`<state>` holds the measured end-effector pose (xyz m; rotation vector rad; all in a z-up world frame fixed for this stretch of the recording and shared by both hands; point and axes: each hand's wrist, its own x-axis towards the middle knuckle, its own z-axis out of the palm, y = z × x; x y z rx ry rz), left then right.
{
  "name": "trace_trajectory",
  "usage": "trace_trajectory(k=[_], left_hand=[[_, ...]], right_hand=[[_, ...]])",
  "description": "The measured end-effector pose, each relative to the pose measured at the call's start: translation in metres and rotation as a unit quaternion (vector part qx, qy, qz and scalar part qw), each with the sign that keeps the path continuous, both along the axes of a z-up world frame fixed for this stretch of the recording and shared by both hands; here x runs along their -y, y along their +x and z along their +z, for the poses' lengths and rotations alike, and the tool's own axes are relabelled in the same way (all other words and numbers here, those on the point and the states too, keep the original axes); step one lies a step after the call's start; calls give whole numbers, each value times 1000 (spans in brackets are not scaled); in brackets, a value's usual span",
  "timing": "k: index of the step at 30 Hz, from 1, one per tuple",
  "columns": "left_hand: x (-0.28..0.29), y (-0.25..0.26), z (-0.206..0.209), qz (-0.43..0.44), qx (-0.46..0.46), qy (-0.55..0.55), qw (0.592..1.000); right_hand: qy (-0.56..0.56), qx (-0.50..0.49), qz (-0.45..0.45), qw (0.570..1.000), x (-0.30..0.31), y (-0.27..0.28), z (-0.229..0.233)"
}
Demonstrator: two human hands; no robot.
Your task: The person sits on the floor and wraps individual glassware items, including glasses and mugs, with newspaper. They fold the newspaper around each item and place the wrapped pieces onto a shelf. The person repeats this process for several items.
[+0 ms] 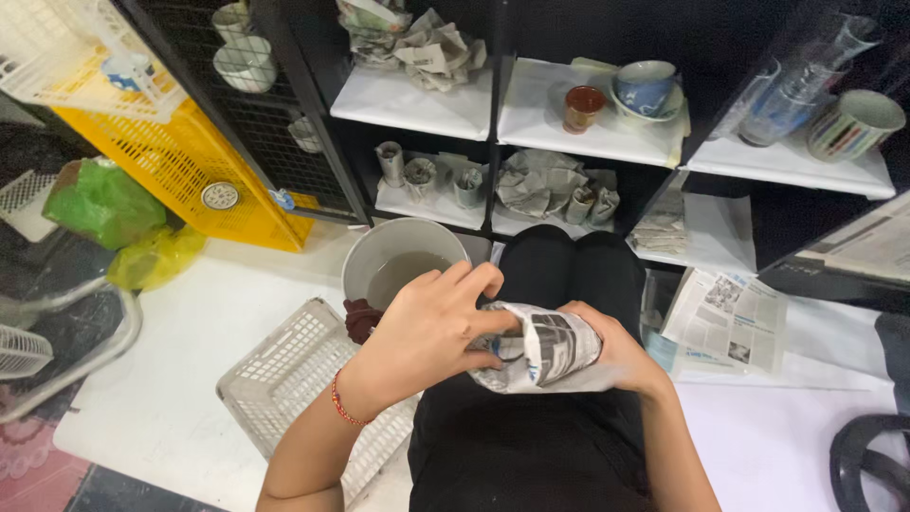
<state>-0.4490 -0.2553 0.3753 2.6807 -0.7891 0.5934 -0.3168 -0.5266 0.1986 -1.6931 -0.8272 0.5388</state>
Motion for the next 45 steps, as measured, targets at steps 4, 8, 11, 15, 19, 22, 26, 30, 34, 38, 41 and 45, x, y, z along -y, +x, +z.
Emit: trace_trajectory(k=[4,8,11,15,19,22,26,30,34,38,41,45], left_hand=[[10,8,-11,12,24,75,997],[0,12,-25,-71,-21,-187,980],[-4,17,-41,-88,-65,-357,928],[2,28,-63,-91,-140,-546,821],[29,34,-74,-3,41,-596,802],[34,22,-64,22,344,-249,905],[46,4,-46,-1,171,-37,985],[59,11,-30,107,149,77,980],[59,17,-21,103,102,88,986],[33,9,-4,-29,-5,-119,992],[13,2,10,-70,-70,-199,975],[6,-7,22,-79,-90,-133,984]], right_hand=[[-9,-45,-25,999,8,-5,-5],[65,-32,-41,997,9,-3,-10],[45,-39,-79,995,14,-2,-13],[43,-44,-63,996,23,-5,-16],[39,-62,-58,996,27,-10,-21],[55,-61,-51,995,28,-9,-21],[46,-75,-53,995,33,-11,-18],[37,-48,-82,995,37,-9,-14],[20,-46,-102,994,44,-9,-22],[59,-64,-89,992,49,-3,-31],[94,-66,-107,988,54,1,-36],[112,-43,-90,989,57,3,-36]])
